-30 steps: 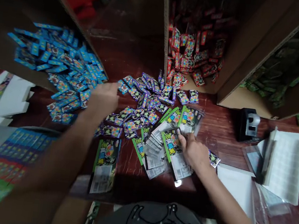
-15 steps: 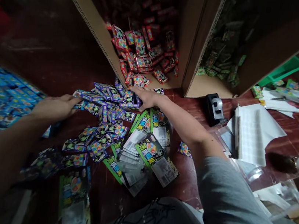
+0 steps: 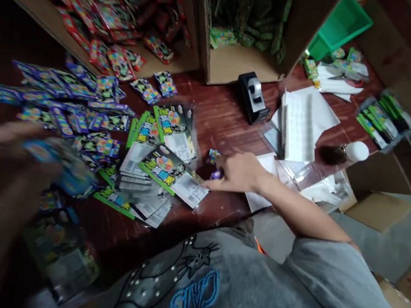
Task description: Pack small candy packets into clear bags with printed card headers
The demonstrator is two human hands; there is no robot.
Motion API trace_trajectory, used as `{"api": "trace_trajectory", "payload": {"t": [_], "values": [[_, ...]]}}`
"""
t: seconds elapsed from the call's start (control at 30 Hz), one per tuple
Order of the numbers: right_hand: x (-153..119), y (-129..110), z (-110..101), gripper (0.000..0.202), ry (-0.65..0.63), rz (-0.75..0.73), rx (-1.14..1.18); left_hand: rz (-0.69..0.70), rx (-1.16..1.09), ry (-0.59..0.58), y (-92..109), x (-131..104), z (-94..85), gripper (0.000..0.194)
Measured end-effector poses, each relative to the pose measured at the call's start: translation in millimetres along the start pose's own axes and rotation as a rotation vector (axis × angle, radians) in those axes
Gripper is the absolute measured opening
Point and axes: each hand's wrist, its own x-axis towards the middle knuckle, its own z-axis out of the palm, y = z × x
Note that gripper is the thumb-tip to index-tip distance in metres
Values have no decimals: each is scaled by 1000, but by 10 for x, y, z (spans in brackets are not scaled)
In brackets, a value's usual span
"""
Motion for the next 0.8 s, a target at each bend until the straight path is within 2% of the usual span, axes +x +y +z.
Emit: {"api": "trace_trajectory", "payload": {"t": [0.03, 0.07, 0.1, 0.13, 0.17, 0.23, 0.3, 0.37, 0.43, 0.53, 0.6, 0.67, 0.73, 0.8], "values": [[-181, -56, 133, 71, -97, 118, -60, -27, -117, -177, 37, -301, 290, 61], [-317, -110, 258, 72, -163, 220, -107, -108, -214, -409, 57, -576, 591, 53], [-417, -154, 365, 71, -194, 296, -131, -195, -333, -586, 62, -816, 886, 49], [-491, -179, 445, 69, -194, 338, -130, -298, -464, -684, 54, -1012, 1161, 47], [-552, -182, 495, 67, -172, 352, -111, -399, -555, -756, 37, -1162, 1401, 49], [-669, -117, 507, 73, -112, 339, -50, -485, -644, -781, -13, -1336, 1751, 53], [-806, 16, 446, 89, -101, 270, -6, -425, -602, -757, -61, -1388, 1921, 53], [-932, 170, 390, 103, -137, 136, -15, -292, -506, -733, -94, -1395, 1953, 52], [-985, 304, 391, 108, -158, -54, -69, -171, -404, -717, -117, -1413, 1913, 51], [-876, 433, 478, 100, -166, -357, -130, -81, -261, -695, -172, -1496, 1806, 50], [-741, 475, 530, 92, -202, -480, -133, -68, -167, -691, -231, -1570, 1719, 50], [-642, 484, 553, 82, -205, -507, -142, -4, -43, -690, -294, -1634, 1619, 56], [-623, 452, 560, 78, -132, -451, -155, 143, 127, -685, -341, -1672, 1523, 69], [-679, 372, 572, 89, -34, -337, -137, 316, 297, -677, -366, -1682, 1455, 85]]}}
